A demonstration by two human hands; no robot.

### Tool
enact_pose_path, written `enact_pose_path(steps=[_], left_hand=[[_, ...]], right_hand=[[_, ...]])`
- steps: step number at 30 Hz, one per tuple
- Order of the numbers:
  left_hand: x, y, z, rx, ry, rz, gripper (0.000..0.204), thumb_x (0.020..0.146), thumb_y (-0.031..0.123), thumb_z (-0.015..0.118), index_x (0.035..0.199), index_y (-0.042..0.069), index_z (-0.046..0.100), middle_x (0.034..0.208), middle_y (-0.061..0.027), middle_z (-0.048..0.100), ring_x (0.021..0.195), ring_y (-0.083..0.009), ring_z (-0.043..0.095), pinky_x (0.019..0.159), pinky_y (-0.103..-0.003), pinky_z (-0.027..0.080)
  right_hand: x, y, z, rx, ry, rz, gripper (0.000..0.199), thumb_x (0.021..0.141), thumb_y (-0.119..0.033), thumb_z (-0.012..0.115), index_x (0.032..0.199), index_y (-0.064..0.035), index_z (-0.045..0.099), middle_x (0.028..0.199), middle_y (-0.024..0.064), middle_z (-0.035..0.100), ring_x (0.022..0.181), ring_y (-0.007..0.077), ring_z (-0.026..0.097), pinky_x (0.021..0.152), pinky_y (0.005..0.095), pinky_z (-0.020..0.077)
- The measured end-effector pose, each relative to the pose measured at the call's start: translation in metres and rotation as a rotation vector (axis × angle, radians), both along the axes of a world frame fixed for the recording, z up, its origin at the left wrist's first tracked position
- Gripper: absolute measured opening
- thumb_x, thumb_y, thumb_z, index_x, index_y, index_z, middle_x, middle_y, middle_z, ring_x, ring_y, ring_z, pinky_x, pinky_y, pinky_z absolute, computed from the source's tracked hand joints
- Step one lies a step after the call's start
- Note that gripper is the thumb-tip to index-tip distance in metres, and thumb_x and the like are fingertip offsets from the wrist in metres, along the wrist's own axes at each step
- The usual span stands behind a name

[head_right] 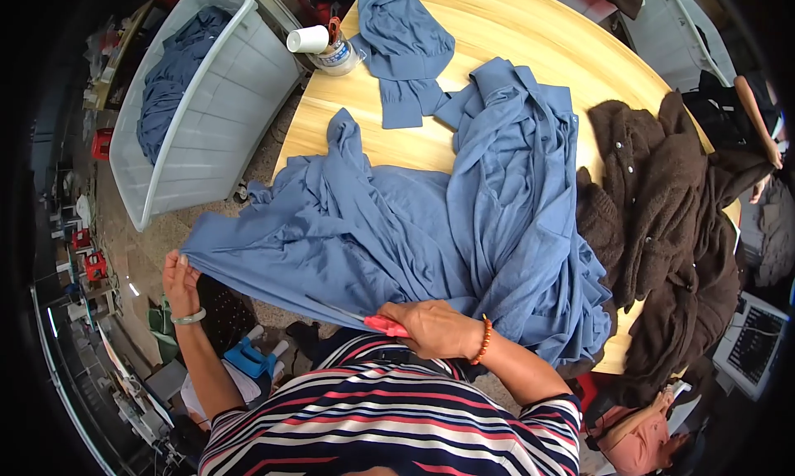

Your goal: Trimming loose threads from fabric garments using a pair of scissors on a workbench.

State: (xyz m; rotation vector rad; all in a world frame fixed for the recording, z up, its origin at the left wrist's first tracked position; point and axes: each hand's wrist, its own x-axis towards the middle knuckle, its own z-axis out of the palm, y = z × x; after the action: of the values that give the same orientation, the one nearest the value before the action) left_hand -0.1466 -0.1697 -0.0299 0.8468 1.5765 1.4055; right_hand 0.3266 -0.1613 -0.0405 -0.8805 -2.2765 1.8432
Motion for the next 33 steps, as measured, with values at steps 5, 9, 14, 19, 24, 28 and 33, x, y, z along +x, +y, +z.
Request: enact_pose_path(steps=[5, 9, 14, 19, 24, 28, 33], left_hand=[[0.028, 0.005, 0.049, 0.070, -0.035, -0.020, 0.015, 0.097, 0.011, 0.047, 0.110, 0.003, 0.051, 0.089, -0.0057, 0.062, 0.069, -0.0125, 0.058, 0.059, -0.025, 0.048], [0.038, 0.009, 0.048, 0.148, -0.085, 0.035, 0.021, 0.096, 0.012, 0.045, 0.114, 0.003, 0.051, 0.098, -0.0085, 0.063, 0.075, -0.0170, 0.060, 0.063, -0.029, 0.050], [0.089, 0.076, 0.023, 0.139, -0.262, -0.139, 0.021, 0.096, 0.013, 0.044, 0.113, 0.002, 0.050, 0.109, -0.0123, 0.060, 0.094, -0.0216, 0.061, 0.081, -0.038, 0.052], [0.204, 0.132, 0.092, 0.406, -0.470, -0.537, 0.024, 0.095, 0.012, 0.043, 0.115, 0.000, 0.047, 0.106, -0.0123, 0.058, 0.098, -0.0199, 0.059, 0.084, -0.039, 0.050], [0.208, 0.131, 0.089, 0.470, -0.522, -0.468, 0.023, 0.092, 0.009, 0.044, 0.113, -0.001, 0.047, 0.108, -0.0111, 0.057, 0.100, -0.0199, 0.057, 0.092, -0.035, 0.046], [0.100, 0.126, -0.032, 0.236, -0.462, -0.062, 0.019, 0.090, 0.005, 0.048, 0.108, 0.001, 0.051, 0.110, -0.0118, 0.058, 0.100, -0.0238, 0.057, 0.095, -0.034, 0.044], [0.011, 0.077, -0.162, -0.597, -0.134, 0.359, 0.030, 0.085, 0.001, 0.060, 0.114, 0.005, 0.053, 0.104, -0.0107, 0.057, 0.091, -0.0203, 0.057, 0.082, -0.034, 0.050]], right_hand=[[0.010, 0.004, 0.007, -0.132, 0.093, 0.074, 0.043, 0.079, -0.007, 0.063, 0.121, -0.0064, 0.050, 0.100, 0.0159, 0.064, 0.093, 0.0342, 0.063, 0.077, 0.0421, 0.0482], [0.010, 0.001, 0.005, -0.127, 0.090, 0.111, 0.045, 0.080, -0.008, 0.064, 0.122, -0.0067, 0.049, 0.104, 0.0149, 0.063, 0.096, 0.0318, 0.063, 0.078, 0.0400, 0.0481], [0.036, 0.015, 0.013, -0.059, 0.008, -0.150, 0.041, 0.082, -0.012, 0.065, 0.121, -0.0075, 0.053, 0.096, 0.0197, 0.064, 0.088, 0.0383, 0.064, 0.074, 0.0435, 0.0495], [0.090, 0.005, 0.049, -0.199, -0.132, -0.482, 0.034, 0.080, -0.003, 0.071, 0.111, -0.0012, 0.057, 0.086, 0.0056, 0.058, 0.077, 0.0118, 0.052, 0.073, 0.0275, 0.0450], [0.099, -0.025, 0.044, -0.232, -0.047, -0.504, 0.038, 0.076, -0.004, 0.076, 0.110, -0.0007, 0.059, 0.087, 0.0073, 0.060, 0.078, 0.0153, 0.055, 0.075, 0.0282, 0.0456], [0.045, -0.018, 0.030, -0.134, 0.028, -0.295, 0.038, 0.079, -0.006, 0.069, 0.115, -0.0027, 0.057, 0.102, 0.0150, 0.063, 0.090, 0.0312, 0.064, 0.077, 0.0368, 0.0506], [-0.021, -0.033, -0.035, -0.059, -0.091, 0.005, 0.045, 0.080, -0.008, 0.059, 0.123, -0.0017, 0.051, 0.112, 0.0197, 0.061, 0.101, 0.0380, 0.061, 0.081, 0.0448, 0.0503]])
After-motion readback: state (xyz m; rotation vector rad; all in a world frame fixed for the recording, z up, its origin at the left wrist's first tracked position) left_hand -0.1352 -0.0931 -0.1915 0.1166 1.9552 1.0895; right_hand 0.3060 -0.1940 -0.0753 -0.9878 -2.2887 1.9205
